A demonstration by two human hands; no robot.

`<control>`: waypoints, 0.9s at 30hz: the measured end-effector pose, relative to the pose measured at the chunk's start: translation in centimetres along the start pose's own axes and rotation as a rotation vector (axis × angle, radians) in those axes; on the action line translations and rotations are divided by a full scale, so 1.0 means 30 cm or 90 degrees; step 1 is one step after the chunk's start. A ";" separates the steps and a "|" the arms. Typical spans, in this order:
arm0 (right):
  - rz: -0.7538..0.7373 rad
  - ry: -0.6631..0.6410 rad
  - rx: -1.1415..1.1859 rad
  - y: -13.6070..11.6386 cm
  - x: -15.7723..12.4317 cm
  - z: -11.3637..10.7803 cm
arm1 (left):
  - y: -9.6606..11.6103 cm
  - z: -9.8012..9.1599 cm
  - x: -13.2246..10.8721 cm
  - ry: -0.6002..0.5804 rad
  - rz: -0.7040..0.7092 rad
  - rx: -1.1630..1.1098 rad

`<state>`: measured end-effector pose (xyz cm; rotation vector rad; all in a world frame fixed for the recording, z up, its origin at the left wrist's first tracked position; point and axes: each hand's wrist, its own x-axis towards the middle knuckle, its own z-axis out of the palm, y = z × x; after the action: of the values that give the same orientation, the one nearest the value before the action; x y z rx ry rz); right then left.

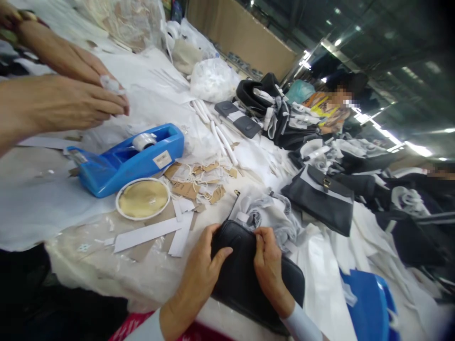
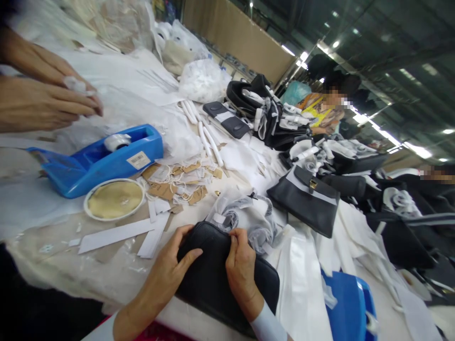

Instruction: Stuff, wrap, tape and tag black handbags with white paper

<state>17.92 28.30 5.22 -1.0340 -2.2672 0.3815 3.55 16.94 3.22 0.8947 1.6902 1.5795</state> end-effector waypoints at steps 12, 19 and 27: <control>-0.068 0.300 -0.058 -0.026 -0.086 -0.151 | -0.027 0.004 0.083 0.047 0.000 0.078; 0.458 0.188 0.377 0.129 -0.243 -0.270 | -0.040 -0.001 0.085 0.031 0.021 0.029; 0.447 0.109 0.403 0.157 -0.244 -0.273 | -0.066 -0.019 0.116 0.014 -0.014 0.042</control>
<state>29.59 25.89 6.26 -1.3957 -1.4052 1.1557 1.04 19.42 1.25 0.8909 1.7701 1.5316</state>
